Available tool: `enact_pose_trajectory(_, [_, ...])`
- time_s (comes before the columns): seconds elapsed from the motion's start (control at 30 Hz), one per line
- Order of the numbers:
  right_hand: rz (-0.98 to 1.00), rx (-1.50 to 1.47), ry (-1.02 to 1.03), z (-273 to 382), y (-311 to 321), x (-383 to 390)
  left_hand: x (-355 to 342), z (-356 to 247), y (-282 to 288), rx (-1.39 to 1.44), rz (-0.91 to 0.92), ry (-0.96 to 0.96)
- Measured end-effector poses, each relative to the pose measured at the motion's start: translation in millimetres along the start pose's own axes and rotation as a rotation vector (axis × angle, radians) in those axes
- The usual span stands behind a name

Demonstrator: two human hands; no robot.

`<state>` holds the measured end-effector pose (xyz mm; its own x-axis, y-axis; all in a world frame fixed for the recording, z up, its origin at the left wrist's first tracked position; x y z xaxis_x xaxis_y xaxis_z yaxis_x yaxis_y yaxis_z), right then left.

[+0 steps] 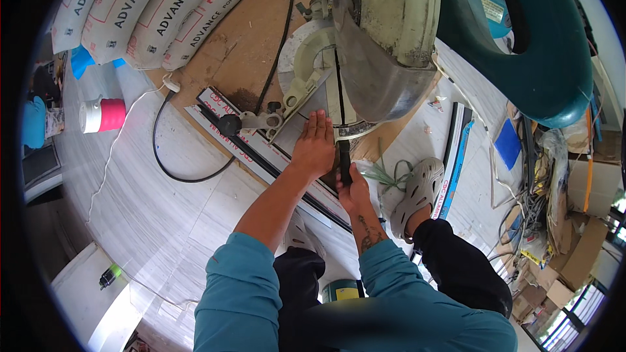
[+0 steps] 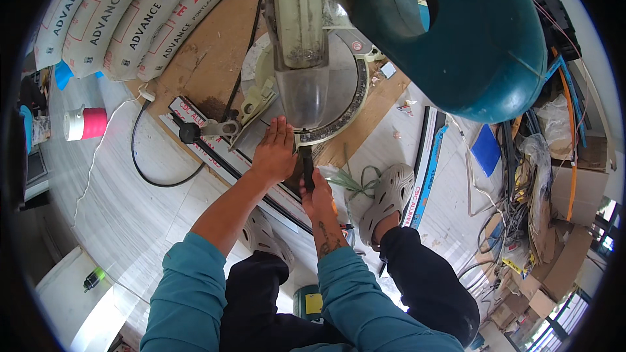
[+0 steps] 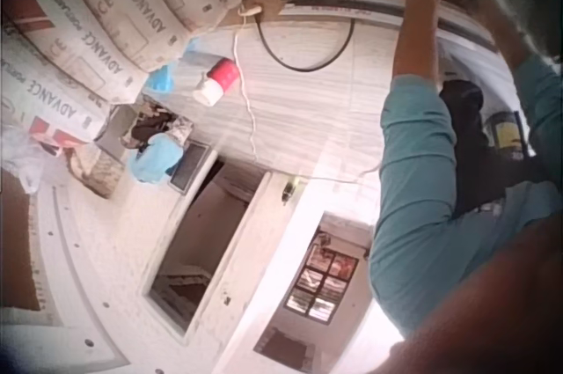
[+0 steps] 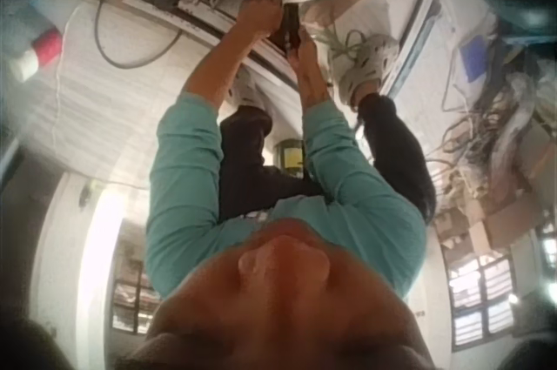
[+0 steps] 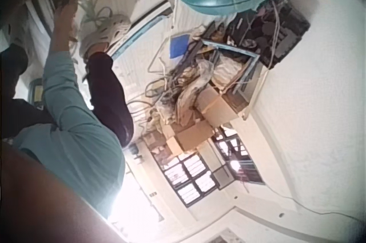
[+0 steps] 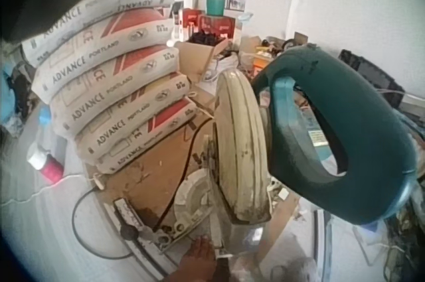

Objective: Using a miter saw to cut an aluminum profile after measuring and marking it.

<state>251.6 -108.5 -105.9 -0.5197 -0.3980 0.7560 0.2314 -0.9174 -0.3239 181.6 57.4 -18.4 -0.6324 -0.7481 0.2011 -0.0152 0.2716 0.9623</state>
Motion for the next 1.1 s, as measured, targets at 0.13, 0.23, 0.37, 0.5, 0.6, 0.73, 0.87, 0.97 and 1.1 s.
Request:
enact_pose_trajectory(0.13, [0.227, -0.560, -0.813, 2.3, 23.4, -26.0, -12.3, -22.9, -1.7, 0.075, -0.044, -0.039])
enact_pose_trajectory(0.23, [0.048, -0.445, -0.750, -5.5, -27.0, 9.4, 4.1, 2.8, -2.9, 0.054, -0.029, -0.002])
enact_pose_trajectory(0.37, [0.002, 0.189, 0.039, 16.2, -31.1, 11.9, -1.0, -5.2, 5.3, 0.071, -0.037, -0.010])
enact_pose_trajectory(0.5, [0.059, 0.204, 0.005, 13.0, -10.3, -7.4, -4.0, -9.7, 2.2, 0.056, -0.037, -0.012])
enact_pose_trajectory(0.6, [0.286, -0.260, -0.620, 6.1, -7.7, -16.0, -7.2, -13.3, 2.0, 0.035, -0.028, -0.013])
enact_pose_trajectory(0.73, [0.118, 0.103, -0.285, 2.1, -22.7, 4.7, 0.7, -1.8, -0.3, -0.008, -0.026, -0.011])
enact_pose_trajectory(0.87, [0.024, 0.682, 0.444, 15.8, -29.7, 12.7, -3.7, -7.8, 2.9, 0.006, -0.048, -0.026])
enact_pose_trajectory(0.97, [0.086, 0.649, 0.436, 19.1, -27.8, 9.3, -3.4, -11.3, 2.9, 0.004, -0.034, -0.030])
enact_pose_trajectory(1.1, [0.085, 0.649, 0.378, 20.9, -25.5, 6.5, -3.4, -10.5, 1.5, -0.006, -0.046, -0.024])
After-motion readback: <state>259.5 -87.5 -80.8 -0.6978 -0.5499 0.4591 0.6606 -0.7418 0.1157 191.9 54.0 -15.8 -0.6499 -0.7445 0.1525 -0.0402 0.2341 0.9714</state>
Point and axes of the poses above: each hand's wrist, its own x-axis away from the middle knuckle, its own y-axis out of the back of the hand, z = x × y, the point moved 4 cm from there along -x, towards the middle knuckle, and after that the axes turned 10 degrees about y, right-handed, at the moved point
